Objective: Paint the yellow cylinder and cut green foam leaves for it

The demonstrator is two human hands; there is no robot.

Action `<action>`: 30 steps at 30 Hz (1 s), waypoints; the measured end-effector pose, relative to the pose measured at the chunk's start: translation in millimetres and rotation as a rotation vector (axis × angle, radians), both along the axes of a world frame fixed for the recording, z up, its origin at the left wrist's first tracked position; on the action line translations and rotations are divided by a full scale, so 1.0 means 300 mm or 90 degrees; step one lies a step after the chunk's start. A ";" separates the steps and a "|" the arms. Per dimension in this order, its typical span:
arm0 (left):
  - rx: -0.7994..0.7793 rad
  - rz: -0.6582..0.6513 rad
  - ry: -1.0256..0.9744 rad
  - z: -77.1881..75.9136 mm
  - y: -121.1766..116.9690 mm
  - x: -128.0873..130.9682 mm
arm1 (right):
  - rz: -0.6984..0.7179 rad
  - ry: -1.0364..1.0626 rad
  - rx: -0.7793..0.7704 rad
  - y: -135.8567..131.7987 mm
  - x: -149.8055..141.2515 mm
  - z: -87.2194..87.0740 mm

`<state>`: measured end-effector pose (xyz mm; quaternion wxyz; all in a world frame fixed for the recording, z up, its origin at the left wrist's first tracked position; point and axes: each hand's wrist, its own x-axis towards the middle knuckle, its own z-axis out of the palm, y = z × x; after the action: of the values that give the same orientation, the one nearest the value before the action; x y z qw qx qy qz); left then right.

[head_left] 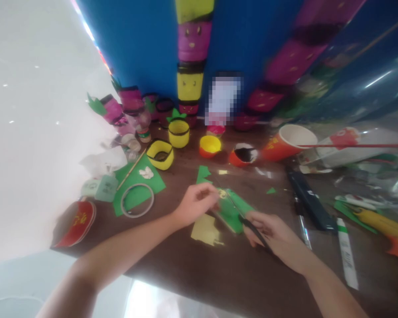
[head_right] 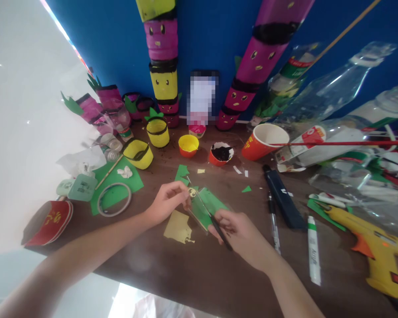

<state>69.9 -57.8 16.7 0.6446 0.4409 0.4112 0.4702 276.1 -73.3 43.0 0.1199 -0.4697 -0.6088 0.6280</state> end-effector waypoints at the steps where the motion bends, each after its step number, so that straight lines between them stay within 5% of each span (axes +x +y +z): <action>1: 0.002 0.003 0.000 0.000 0.000 0.000 | 0.001 0.001 0.001 0.000 0.001 0.000; 30: 0.014 0.015 0.017 -0.001 0.000 0.001 | -0.002 -0.007 0.004 0.001 0.004 -0.001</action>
<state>70.3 -57.9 16.3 0.6287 0.4492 0.4194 0.4765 277.3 -72.9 42.6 0.1190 -0.4734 -0.6108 0.6233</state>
